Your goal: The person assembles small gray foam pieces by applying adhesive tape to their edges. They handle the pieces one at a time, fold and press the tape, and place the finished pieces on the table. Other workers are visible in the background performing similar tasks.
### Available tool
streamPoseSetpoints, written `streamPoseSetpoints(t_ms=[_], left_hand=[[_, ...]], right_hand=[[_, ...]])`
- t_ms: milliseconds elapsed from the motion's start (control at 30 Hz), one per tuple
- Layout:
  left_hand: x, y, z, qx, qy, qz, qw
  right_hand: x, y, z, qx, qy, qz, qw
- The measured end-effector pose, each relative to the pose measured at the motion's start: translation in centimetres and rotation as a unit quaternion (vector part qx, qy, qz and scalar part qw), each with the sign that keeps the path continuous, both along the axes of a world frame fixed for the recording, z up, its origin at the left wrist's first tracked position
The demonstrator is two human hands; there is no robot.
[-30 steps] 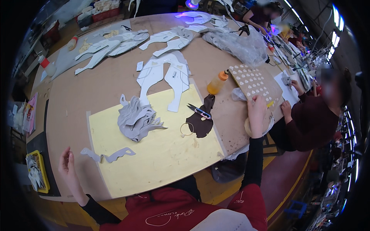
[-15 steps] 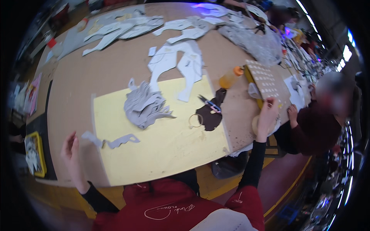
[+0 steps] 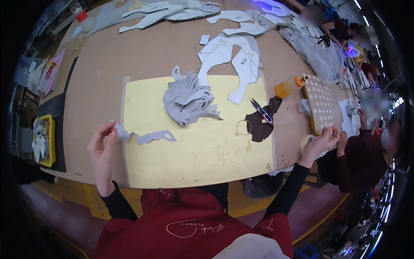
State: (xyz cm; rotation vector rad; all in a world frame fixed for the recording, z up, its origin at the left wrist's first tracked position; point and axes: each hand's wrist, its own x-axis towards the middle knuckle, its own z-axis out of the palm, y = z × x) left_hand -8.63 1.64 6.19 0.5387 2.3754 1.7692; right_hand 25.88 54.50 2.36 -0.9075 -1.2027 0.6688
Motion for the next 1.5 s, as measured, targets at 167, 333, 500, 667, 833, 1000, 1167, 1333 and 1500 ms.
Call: streamPoseSetpoints(t_ms=[167,333,500,667,833,1000,1167,1333,1500], left_hand=[[1.3,1.0,-0.1,0.032,-0.022,-0.018,0.999],[6.6,6.4,-0.8,-0.012,-0.045,-0.26,0.964],[11.7,11.7,-1.6,0.108,-0.218,-0.296,0.924],[10.6,11.9,-2.4,0.119,-0.251,-0.263,0.924],[10.0,11.8,-3.3,0.154,-0.335,-0.248,0.896],[10.6,11.7,-3.6,0.192,-0.379,-0.235,0.874],[10.5,11.8,-4.2,0.141,-0.303,-0.191,0.923],[9.4,11.2,-4.3,0.17,-0.35,-0.147,0.909],[9.3,11.2,-3.5,-0.007,-0.225,-0.22,0.949]], right_hand=[[-0.8,-5.1,4.0,0.001,0.159,0.105,0.982],[-7.6,-19.7,2.3,-0.08,0.038,0.32,0.943],[-13.4,-29.3,1.2,-0.32,0.096,0.495,0.802],[-14.9,-32.4,1.2,-0.397,0.112,0.504,0.759],[-14.4,-32.9,0.6,-0.427,0.16,0.56,0.691],[-13.9,-33.0,0.0,-0.458,0.191,0.57,0.655],[-13.1,-32.5,-0.3,-0.427,0.343,0.562,0.62],[-12.1,-30.2,-0.2,-0.217,0.061,0.476,0.85],[-11.5,-30.2,0.3,-0.054,-0.201,0.513,0.833]])
